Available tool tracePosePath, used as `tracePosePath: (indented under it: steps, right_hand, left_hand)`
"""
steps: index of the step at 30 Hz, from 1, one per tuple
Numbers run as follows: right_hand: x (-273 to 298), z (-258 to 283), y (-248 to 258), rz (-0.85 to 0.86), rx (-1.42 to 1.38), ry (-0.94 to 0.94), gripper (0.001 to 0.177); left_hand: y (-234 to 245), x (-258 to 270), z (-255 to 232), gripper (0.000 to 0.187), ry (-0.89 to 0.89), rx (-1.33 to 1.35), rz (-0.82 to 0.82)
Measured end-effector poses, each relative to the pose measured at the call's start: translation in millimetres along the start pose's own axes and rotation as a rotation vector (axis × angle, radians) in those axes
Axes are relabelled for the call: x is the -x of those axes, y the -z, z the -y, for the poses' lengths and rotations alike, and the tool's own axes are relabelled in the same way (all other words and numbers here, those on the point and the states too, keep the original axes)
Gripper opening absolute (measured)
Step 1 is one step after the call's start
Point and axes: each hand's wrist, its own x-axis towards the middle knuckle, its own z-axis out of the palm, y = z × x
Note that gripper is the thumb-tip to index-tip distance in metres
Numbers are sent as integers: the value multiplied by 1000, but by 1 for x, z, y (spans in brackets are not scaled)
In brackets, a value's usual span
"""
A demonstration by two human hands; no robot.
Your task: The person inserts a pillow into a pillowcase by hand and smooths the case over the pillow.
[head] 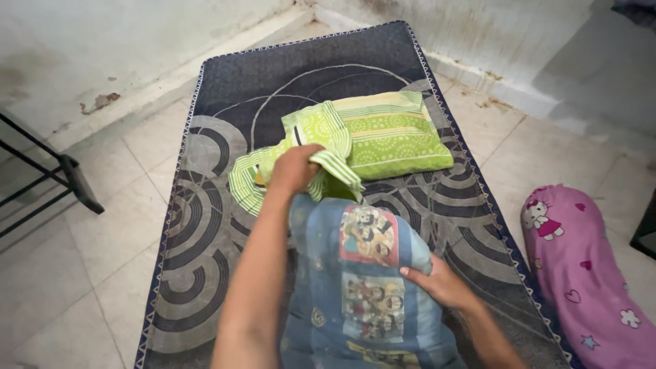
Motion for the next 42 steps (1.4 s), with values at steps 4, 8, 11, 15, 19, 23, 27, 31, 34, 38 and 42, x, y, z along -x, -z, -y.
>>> tracePosePath:
  steps: [4, 8, 11, 15, 19, 23, 27, 31, 34, 38, 42]
  right_hand:
    - [-2, -9, 4, -88, 85, 12, 47]
    - [10, -28, 18, -119, -37, -17, 50]
    - [19, -38, 27, -135, -86, -45, 50]
    - [26, -50, 44, -110, -129, -36, 52]
    - [33, -69, 63, -141, -131, -67, 53]
    - [35, -74, 70, -170, -119, -90, 53]
    - [14, -49, 50, -84, -80, -45, 52]
    - [-16, -17, 11, -147, -111, -171, 59]
    - [-27, -2, -10, -180, 41, 16, 57]
    - [-38, -5, -28, -293, 386, 145, 55]
    - [-53, -25, -34, -403, 782, 448, 54]
  left_hand:
    - [-17, 5, 2, 25, -153, -152, -63]
    - [-30, -5, 16, 24, -169, -307, -153]
    - [-29, -14, 27, 24, -162, -334, -239]
    - [-22, -20, 39, 28, -153, -327, -375]
    - [-16, -28, 49, 39, -41, -343, -399]
    - [-17, -26, 52, 38, 0, -212, -303]
    - [-38, -18, 34, 35, -24, -32, -112]
    - [-72, -12, 3, 34, -126, -107, 152]
    - [-93, 9, -19, 30, -162, -102, 267]
    - [-113, 30, -37, 30, -144, -103, 300]
    - [-130, 46, -46, 26, -298, -80, 277]
